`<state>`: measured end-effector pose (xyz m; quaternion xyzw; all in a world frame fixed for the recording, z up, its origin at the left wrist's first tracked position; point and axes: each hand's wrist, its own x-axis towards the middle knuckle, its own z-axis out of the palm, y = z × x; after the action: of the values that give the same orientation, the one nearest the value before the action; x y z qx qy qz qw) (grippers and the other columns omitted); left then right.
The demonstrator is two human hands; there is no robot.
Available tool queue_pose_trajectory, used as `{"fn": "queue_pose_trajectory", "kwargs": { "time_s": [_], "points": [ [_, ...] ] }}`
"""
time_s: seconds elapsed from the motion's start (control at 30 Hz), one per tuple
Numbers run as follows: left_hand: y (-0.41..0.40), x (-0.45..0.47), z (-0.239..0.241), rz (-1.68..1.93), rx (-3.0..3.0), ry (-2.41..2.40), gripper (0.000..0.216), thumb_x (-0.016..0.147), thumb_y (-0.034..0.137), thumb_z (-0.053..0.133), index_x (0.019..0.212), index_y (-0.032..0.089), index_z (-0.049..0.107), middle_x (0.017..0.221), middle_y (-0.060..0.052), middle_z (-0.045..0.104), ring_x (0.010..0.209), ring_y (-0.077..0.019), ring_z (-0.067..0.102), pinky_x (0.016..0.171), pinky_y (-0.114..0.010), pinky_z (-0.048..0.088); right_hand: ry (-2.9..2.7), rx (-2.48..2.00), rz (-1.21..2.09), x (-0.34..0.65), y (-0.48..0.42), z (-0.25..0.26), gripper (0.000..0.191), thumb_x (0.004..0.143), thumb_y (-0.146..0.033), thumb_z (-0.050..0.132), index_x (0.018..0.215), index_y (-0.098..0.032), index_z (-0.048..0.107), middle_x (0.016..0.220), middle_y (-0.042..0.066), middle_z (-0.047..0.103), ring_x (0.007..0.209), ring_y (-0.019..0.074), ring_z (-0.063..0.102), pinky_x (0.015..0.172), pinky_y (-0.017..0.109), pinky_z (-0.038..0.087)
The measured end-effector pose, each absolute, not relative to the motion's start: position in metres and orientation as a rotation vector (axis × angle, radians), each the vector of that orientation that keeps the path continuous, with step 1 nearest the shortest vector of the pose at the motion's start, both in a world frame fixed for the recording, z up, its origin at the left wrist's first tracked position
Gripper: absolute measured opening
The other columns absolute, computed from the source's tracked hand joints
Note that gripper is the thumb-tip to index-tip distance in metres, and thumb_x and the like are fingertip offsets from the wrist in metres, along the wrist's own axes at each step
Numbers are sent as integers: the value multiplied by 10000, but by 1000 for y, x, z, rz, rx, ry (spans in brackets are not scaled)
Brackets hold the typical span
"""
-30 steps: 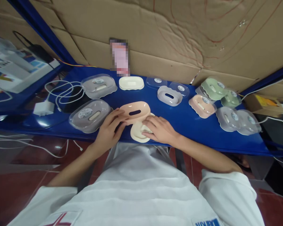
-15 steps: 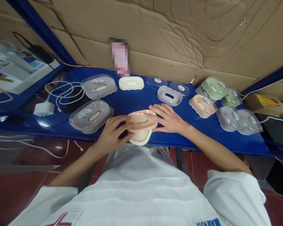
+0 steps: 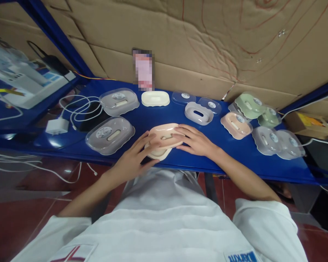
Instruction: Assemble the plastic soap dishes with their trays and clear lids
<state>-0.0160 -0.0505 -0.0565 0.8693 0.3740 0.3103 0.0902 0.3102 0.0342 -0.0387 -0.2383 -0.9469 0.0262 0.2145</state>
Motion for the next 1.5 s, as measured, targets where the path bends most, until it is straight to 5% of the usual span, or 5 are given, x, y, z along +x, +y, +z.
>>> {"fn": "queue_pose_trajectory", "kwargs": {
  "time_s": [0.3, 0.57, 0.9, 1.1, 1.5],
  "points": [
    [-41, -20, -56, 993, 2609, 1189, 452, 1030, 236, 700, 1472, 294, 624, 1595, -138, 566, 1570, -375, 487, 1248, -613, 520, -2589, -663, 89, 304, 35, -35, 524, 1094, -313, 643, 1609, -274, 559, 1644, 122, 584, 1622, 324, 437, 1315, 604, 445],
    [-40, -22, -55, 1034, 2547, 1241, 536, 936, 430, 853, 1363, 235, 594, 1545, -182, 516, 1519, -387, 528, 1270, -598, 495, -2584, -612, 257, 295, 32, -41, 503, 1086, -241, 648, 1580, -286, 568, 1629, 110, 601, 1629, 291, 421, 1321, 574, 438],
    [-44, -9, -56, 1021, 2501, 1465, 571, 907, 495, 866, 1333, 226, 597, 1586, -194, 502, 1445, -402, 604, 1023, -505, 672, -2543, -591, 292, 300, 32, -40, 443, 1114, -256, 576, 1556, -279, 550, 1536, 139, 646, 1654, 308, 379, 1303, 605, 463],
    [-41, -9, -53, 1015, 2448, 1387, 352, 1000, 219, 669, 1336, 239, 569, 1623, -165, 448, 1412, -327, 632, 1054, -454, 652, -2527, -618, 306, 301, 32, -38, 416, 1120, -275, 564, 1535, -289, 565, 1517, 135, 649, 1645, 310, 398, 1306, 620, 451],
    [-34, -18, -64, 1114, 2326, 1331, 526, 930, 327, 852, 1298, 240, 487, 1501, -171, 484, 1432, -345, 581, 1145, -539, 583, -2544, -608, 257, 300, 27, -41, 329, 1143, -286, 502, 1448, -270, 624, 1479, 120, 662, 1599, 290, 478, 1292, 570, 506]
  ]
}}
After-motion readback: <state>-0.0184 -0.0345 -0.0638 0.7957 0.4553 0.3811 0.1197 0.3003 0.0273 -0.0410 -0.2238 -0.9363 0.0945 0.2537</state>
